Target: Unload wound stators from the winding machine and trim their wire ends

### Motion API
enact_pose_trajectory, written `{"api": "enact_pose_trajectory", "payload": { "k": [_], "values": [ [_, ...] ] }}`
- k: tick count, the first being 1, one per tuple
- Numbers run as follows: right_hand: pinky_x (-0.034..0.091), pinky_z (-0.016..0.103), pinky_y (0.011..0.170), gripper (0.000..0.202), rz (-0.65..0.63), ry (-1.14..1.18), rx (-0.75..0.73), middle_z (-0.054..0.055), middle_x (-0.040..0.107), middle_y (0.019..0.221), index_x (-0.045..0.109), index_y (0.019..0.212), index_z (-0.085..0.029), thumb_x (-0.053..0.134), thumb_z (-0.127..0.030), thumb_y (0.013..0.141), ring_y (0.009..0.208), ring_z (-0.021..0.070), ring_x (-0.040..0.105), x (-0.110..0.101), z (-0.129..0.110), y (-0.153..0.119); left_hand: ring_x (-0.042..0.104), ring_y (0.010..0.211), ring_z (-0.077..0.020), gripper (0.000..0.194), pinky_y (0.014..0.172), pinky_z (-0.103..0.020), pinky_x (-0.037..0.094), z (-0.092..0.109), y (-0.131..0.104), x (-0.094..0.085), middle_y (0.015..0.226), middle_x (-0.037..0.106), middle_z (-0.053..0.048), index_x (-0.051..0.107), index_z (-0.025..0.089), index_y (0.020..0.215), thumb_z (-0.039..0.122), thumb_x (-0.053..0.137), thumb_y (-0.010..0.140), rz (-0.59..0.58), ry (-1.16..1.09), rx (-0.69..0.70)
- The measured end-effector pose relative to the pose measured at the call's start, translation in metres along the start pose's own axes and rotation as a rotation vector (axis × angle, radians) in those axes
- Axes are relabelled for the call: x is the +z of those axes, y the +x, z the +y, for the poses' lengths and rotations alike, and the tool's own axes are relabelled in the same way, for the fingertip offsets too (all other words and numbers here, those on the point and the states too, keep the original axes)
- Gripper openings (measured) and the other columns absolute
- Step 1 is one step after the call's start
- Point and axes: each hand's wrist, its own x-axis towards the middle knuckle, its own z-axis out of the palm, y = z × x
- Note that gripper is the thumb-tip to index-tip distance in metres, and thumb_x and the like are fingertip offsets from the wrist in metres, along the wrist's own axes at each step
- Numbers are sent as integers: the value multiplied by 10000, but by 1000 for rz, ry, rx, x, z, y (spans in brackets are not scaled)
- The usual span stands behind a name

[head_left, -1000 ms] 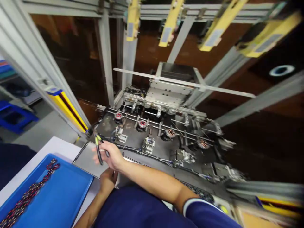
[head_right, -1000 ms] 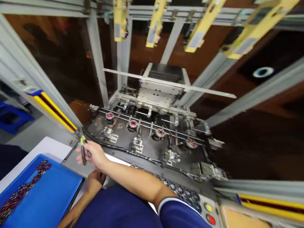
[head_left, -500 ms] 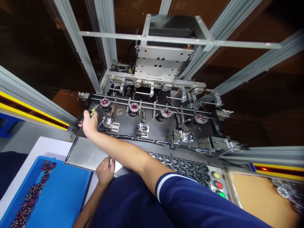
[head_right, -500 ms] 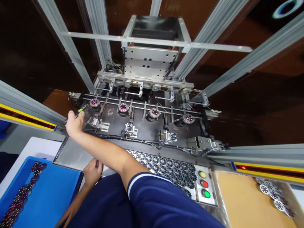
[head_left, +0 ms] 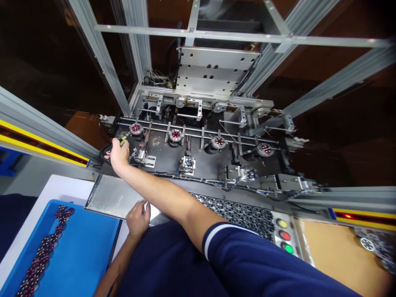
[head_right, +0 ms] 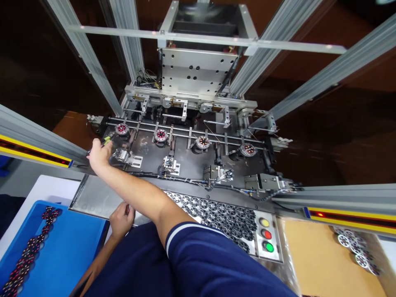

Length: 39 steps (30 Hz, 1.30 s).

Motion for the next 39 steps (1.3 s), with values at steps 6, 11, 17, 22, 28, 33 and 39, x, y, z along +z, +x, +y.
{"api": "enact_pose_trajectory", "payload": {
  "k": [6,11,17,22,28,33,39],
  "values": [
    [572,204,413,270,105,3,44,-7,543,827,463,1150,-187,528,-330,930,585,112,610,3,-8,-5,660,796,-149,250,692,-324,580,-1,-1,0,1015,677,-49,628,154,1108,341,600,943,-9,3,3],
    [566,188,426,227,119,4,65,-23,545,791,467,1133,-185,506,-303,944,559,102,608,2,-16,-8,662,803,-151,252,697,-327,581,-3,-2,1,1022,676,-51,627,154,1113,339,601,943,-17,1,0],
    [488,166,372,119,-12,9,62,-78,499,608,484,1052,-186,457,-270,973,428,95,563,2,-36,-32,663,813,-154,256,703,-330,583,-5,-2,1,1034,676,-54,627,156,1120,340,600,944,-19,12,-2],
    [442,179,341,84,-388,7,39,-97,522,524,552,892,-194,617,-243,872,348,101,544,-28,-63,-101,663,819,-156,256,707,-332,581,-8,-3,2,1033,676,-54,629,160,1114,347,601,942,6,18,-19],
    [501,203,346,287,-182,138,11,-77,589,741,497,1043,-227,649,-332,824,402,78,559,-110,-95,-108,645,734,-132,235,662,-308,568,-7,2,-1,937,674,-30,637,147,1055,350,599,943,28,7,-13],
    [446,155,312,193,55,196,-5,-97,509,697,480,943,-221,610,-343,870,347,34,468,-139,-97,-74,628,687,-119,235,627,-288,556,-6,12,-6,894,665,-17,635,144,1038,356,598,944,28,48,24],
    [448,161,312,124,130,257,3,-102,495,670,484,902,-217,593,-270,876,325,36,451,-134,-98,-65,632,700,-123,243,629,-290,557,-7,18,-8,911,665,-22,631,144,1057,357,596,945,-3,95,34]
  ]
}}
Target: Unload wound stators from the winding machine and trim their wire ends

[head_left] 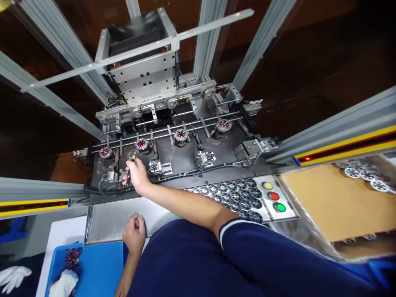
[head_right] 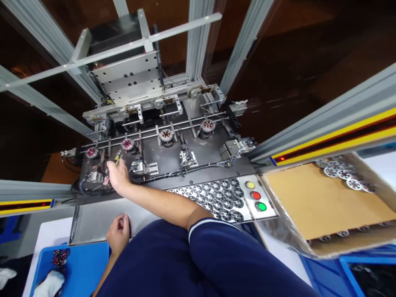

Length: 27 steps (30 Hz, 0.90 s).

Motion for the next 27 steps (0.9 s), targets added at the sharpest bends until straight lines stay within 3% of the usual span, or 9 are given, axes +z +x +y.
{"api": "enact_pose_trajectory", "payload": {
  "k": [11,18,20,22,25,27],
  "values": [
    [482,190,338,37,57,-13,23,-89,502,696,482,898,-214,516,-199,902,340,47,467,-1,-5,7,639,718,-129,250,644,-300,563,0,-2,0,927,669,-27,631,144,1066,360,597,944,-36,-8,-37],
    [380,111,298,63,24,-11,15,-115,456,624,430,880,-221,457,-177,917,308,20,422,2,-4,9,639,720,-129,248,648,-302,563,0,-3,1,927,669,-27,631,145,1064,359,596,944,-36,-18,-38],
    [366,118,287,66,-68,-18,31,-121,449,568,440,854,-220,476,-186,898,302,37,436,2,-9,-9,636,711,-127,246,642,-298,560,0,-3,1,918,668,-25,632,145,1058,360,595,945,-32,-13,-36],
    [378,153,274,59,-238,-42,72,-108,483,538,496,835,-207,555,-211,840,306,72,476,-7,-22,-39,631,699,-124,247,635,-295,556,1,-3,1,903,665,-21,633,144,1044,366,594,945,-29,-5,-39],
    [427,183,302,172,-584,-79,187,-50,601,681,604,920,-187,637,-256,765,385,90,548,-37,-52,-89,617,672,-119,263,622,-289,543,3,-3,-1,864,659,-12,636,146,1014,394,587,945,-26,-6,-52],
    [473,179,348,352,-620,-57,179,-33,634,826,611,1088,-213,662,-275,746,461,82,588,-63,-73,-107,599,633,-116,280,607,-284,520,4,-3,-2,785,642,6,645,148,984,417,578,943,-21,-20,-64]
  ]
}}
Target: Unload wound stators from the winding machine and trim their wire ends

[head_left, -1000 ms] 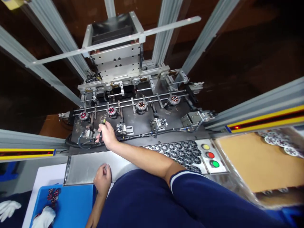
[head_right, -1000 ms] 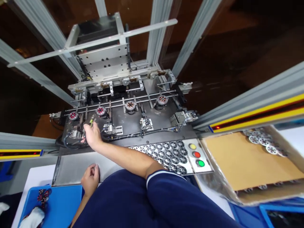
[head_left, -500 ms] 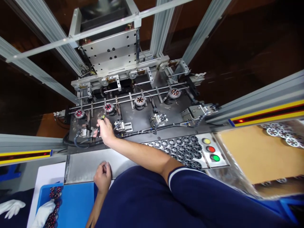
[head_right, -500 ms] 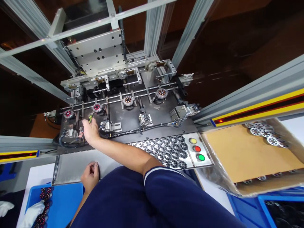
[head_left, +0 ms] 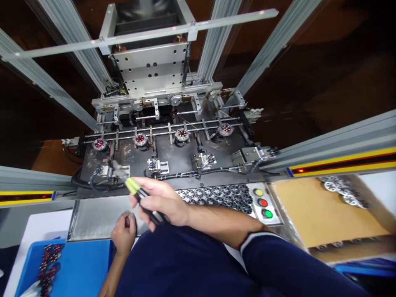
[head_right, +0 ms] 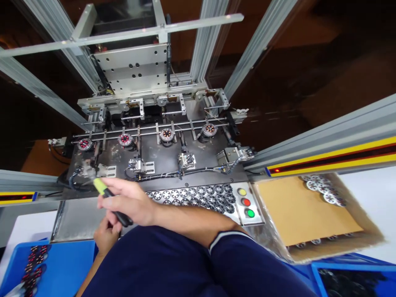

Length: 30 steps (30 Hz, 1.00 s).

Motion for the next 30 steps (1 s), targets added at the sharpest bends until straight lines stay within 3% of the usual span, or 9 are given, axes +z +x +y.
{"api": "enact_pose_trajectory", "payload": {
  "k": [2,5,9,18,30],
  "values": [
    [503,198,365,455,179,-7,-87,-22,650,868,590,1157,-220,679,-309,720,493,98,614,-22,-13,-17,581,591,-118,287,592,-270,481,2,1,-1,681,609,27,668,158,951,430,579,930,14,-18,-14],
    [531,237,374,395,508,-30,-178,-12,664,802,586,1048,-192,674,-358,700,512,134,635,-62,-23,-14,591,585,-133,274,581,-254,428,5,4,-2,620,596,26,698,180,929,429,589,898,44,-34,-39],
    [511,208,379,248,679,-7,-221,-22,657,730,550,939,-197,624,-350,760,485,109,604,-99,-23,4,608,594,-154,261,569,-252,410,10,8,-3,634,613,21,700,208,928,439,586,885,52,-33,-52],
    [471,192,378,167,806,69,-299,-50,630,665,536,923,-197,591,-304,806,430,90,555,-108,-22,17,599,567,-162,263,548,-255,406,12,10,-6,612,596,24,683,218,909,452,564,891,25,-10,-56],
    [477,218,370,171,786,63,-289,-26,643,718,516,870,-194,580,-343,817,438,99,565,-114,-24,21,614,591,-155,273,562,-248,421,8,6,-3,640,623,15,700,201,937,442,580,892,26,7,-47]
  ]
}}
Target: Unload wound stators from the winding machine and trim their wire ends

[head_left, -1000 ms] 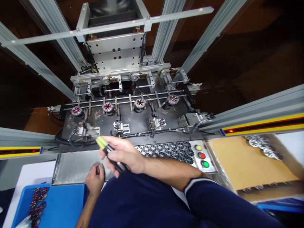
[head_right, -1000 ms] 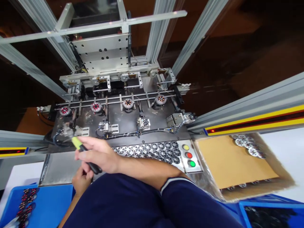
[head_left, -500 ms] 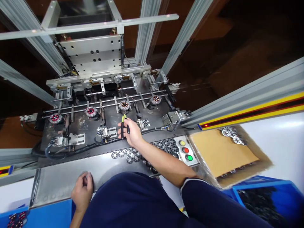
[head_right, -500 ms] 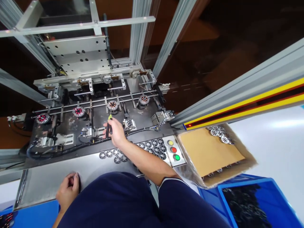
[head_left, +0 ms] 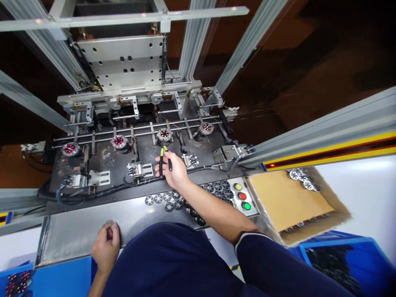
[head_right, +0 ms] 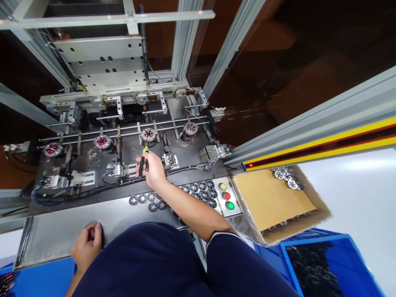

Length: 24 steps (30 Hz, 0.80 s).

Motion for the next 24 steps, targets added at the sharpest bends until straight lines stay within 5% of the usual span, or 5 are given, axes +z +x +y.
{"api": "enact_pose_trajectory", "payload": {
  "k": [6,9,11,17,24],
  "values": [
    [407,204,285,215,-190,-33,83,-37,609,709,551,856,-185,675,-314,737,403,102,553,-1,-9,-45,624,604,-148,286,583,-237,432,-2,0,1,646,637,15,707,192,941,446,584,894,0,12,-4],
    [380,199,279,353,-441,-68,179,3,640,802,627,1070,-166,706,-304,755,402,96,555,-16,-34,-93,635,623,-148,290,605,-233,446,-3,-1,2,667,651,10,705,190,960,444,579,898,-13,15,-11],
    [380,183,302,445,-517,-77,92,14,640,853,615,1204,-185,695,-312,785,419,74,546,-32,-57,-109,644,642,-156,294,603,-237,444,-4,-1,2,691,664,3,703,195,975,447,572,901,-17,22,-22],
    [521,257,375,326,-102,-204,-104,14,681,765,587,1041,-183,644,-334,757,505,157,633,-88,-108,-60,642,680,-193,310,568,-260,416,3,3,-1,740,674,-12,696,234,1003,482,548,891,-9,27,-57],
    [520,258,389,179,66,-189,-88,12,695,717,537,955,-190,526,-319,831,486,158,628,-122,-106,-11,613,686,-208,311,552,-272,403,12,8,-4,739,655,-17,687,247,996,482,531,865,-16,28,-79]
  ]
}}
